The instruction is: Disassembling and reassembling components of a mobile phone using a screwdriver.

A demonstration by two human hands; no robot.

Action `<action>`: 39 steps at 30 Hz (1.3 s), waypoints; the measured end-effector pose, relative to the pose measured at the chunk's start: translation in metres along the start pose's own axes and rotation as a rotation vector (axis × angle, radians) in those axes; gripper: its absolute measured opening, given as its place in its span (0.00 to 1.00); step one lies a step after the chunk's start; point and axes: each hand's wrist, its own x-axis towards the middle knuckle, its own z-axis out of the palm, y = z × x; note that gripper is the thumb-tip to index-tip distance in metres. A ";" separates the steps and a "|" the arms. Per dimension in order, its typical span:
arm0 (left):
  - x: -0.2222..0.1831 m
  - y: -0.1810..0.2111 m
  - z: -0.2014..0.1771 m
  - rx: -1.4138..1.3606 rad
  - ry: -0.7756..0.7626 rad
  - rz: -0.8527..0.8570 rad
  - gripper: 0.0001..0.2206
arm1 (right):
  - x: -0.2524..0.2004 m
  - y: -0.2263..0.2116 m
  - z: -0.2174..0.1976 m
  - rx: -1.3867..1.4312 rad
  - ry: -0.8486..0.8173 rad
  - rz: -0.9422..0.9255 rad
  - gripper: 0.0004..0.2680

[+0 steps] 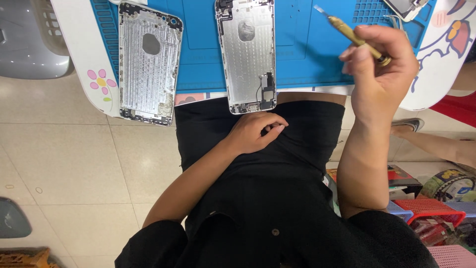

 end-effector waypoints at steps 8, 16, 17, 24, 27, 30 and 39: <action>0.004 -0.007 -0.001 -0.037 -0.049 -0.133 0.10 | 0.023 0.020 0.026 -0.082 -0.022 -0.168 0.09; 0.010 -0.023 0.006 -0.130 -0.057 -0.198 0.10 | 0.030 0.030 0.024 -0.087 0.018 -0.117 0.10; 0.010 -0.024 0.006 -0.152 -0.045 -0.195 0.10 | 0.030 0.029 0.024 -0.080 0.010 -0.105 0.10; 0.011 -0.025 0.008 -0.224 -0.020 -0.204 0.08 | 0.032 0.026 0.027 -0.125 -0.033 -0.088 0.11; 0.013 -0.020 0.006 -0.222 -0.014 -0.199 0.08 | 0.033 0.026 0.027 -0.143 -0.038 -0.092 0.11; 0.014 -0.010 -0.001 -0.195 -0.024 -0.156 0.08 | 0.032 0.027 0.025 -0.134 -0.036 -0.101 0.11; -0.002 0.100 -0.044 0.067 0.112 0.436 0.07 | 0.007 0.010 0.022 0.150 -0.074 -0.079 0.10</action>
